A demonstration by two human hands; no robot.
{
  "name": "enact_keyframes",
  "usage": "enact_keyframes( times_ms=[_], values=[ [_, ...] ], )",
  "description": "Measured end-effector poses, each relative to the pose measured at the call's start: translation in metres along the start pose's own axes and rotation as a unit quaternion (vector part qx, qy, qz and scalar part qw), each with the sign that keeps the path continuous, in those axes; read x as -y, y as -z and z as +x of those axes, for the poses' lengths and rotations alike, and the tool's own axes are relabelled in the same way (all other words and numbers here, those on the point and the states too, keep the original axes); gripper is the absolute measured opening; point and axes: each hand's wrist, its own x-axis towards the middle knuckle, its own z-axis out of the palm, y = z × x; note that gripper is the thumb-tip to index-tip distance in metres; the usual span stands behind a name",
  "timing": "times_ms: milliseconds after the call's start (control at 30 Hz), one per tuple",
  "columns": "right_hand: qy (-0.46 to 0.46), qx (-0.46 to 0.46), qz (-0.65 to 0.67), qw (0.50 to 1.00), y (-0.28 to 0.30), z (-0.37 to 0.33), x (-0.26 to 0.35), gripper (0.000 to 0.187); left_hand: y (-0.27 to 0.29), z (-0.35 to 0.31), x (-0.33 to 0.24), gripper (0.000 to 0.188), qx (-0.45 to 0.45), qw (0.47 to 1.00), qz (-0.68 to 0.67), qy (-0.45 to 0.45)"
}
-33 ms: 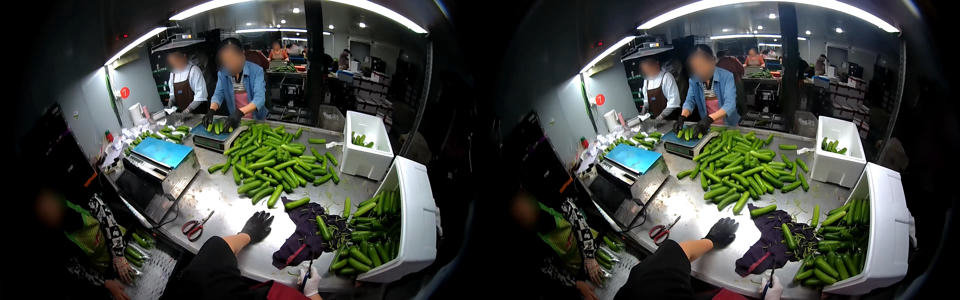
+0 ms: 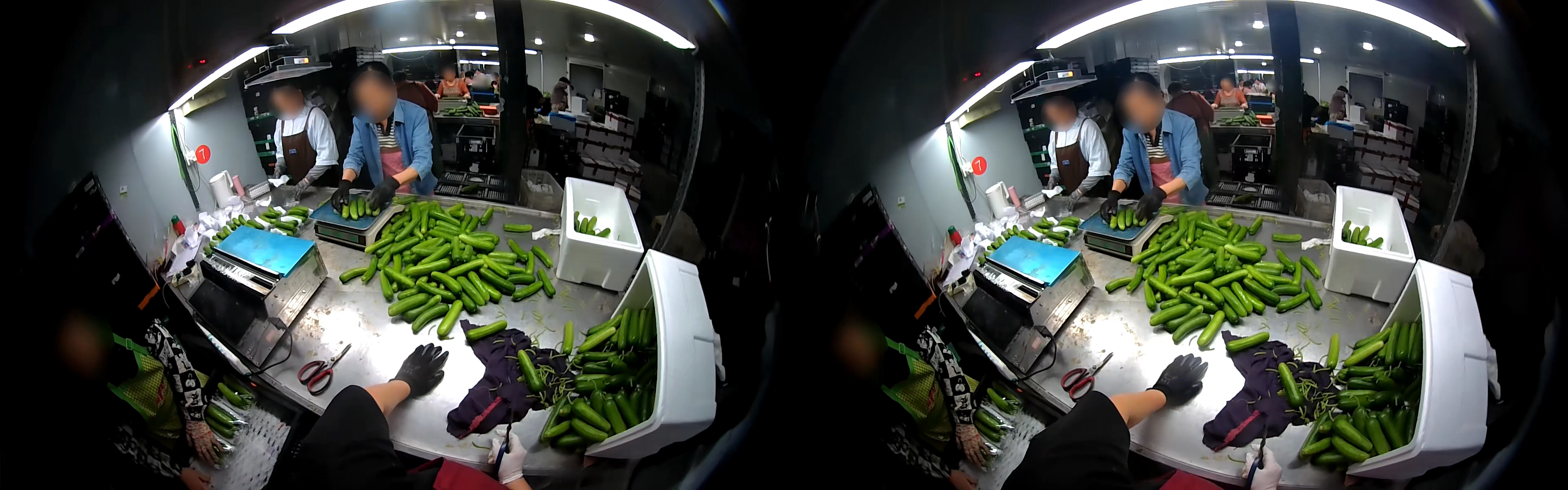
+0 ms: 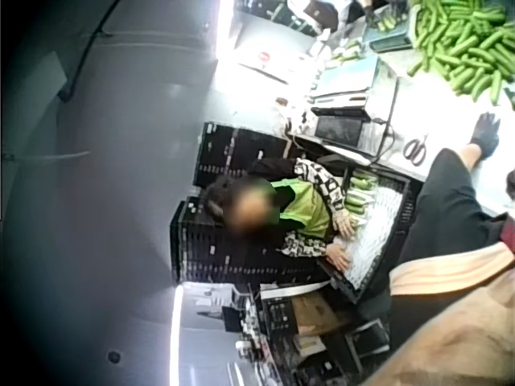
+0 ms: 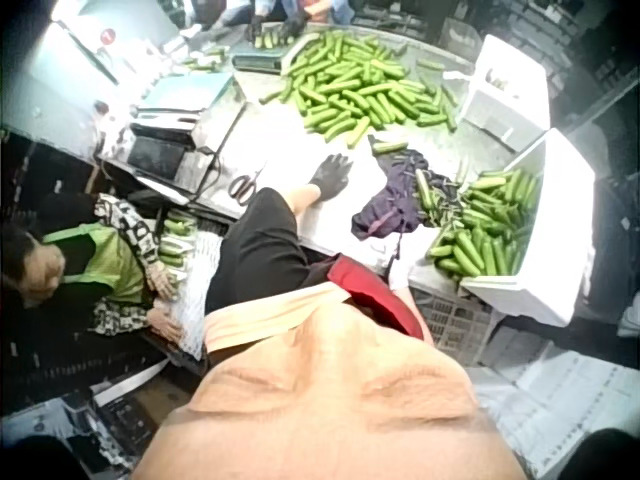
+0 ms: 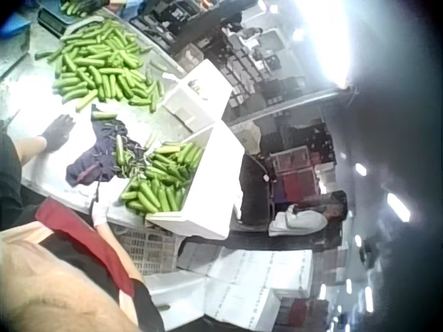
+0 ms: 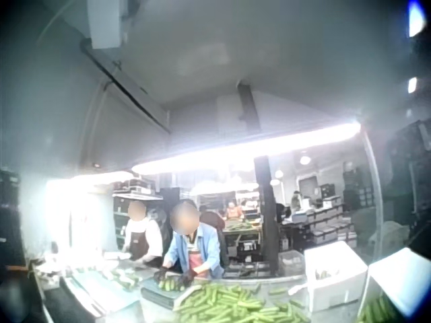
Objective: The person trims the ends of cucumbers using scissors and places them into white crates on a stainless steel table.
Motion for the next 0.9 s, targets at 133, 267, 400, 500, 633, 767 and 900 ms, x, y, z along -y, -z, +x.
enact_keyframes(
  times_ms=[133,267,400,500,633,767,900],
  values=[
    [0.003,0.008,-0.034,0.999,-0.003,0.000,0.026,0.020,-0.001,0.000,0.008,0.056,0.012,1.000,0.001,0.008],
    [0.015,-0.020,-0.016,1.000,-0.002,0.006,-0.001,0.020,0.002,0.007,0.005,0.056,0.029,1.000,0.000,0.009],
    [0.006,-0.025,-0.033,0.999,-0.001,0.006,-0.002,0.020,0.002,0.007,0.003,0.056,0.005,1.000,0.002,0.001],
    [0.012,-0.013,-0.071,0.997,-0.006,-0.002,0.030,0.021,0.001,0.004,0.004,0.056,0.007,1.000,-0.003,0.006],
    [-0.018,-0.015,-0.014,1.000,-0.007,-0.004,0.035,0.023,-0.002,0.007,0.005,0.055,0.018,1.000,-0.009,0.008],
    [-0.006,-0.015,-0.028,0.999,-0.006,-0.002,0.031,0.024,-0.001,0.005,0.005,0.055,0.000,1.000,-0.020,0.006],
    [0.015,-0.015,-0.060,0.998,-0.006,-0.001,0.031,0.023,-0.001,0.006,0.005,0.055,-0.020,1.000,-0.023,0.001]
  ],
)
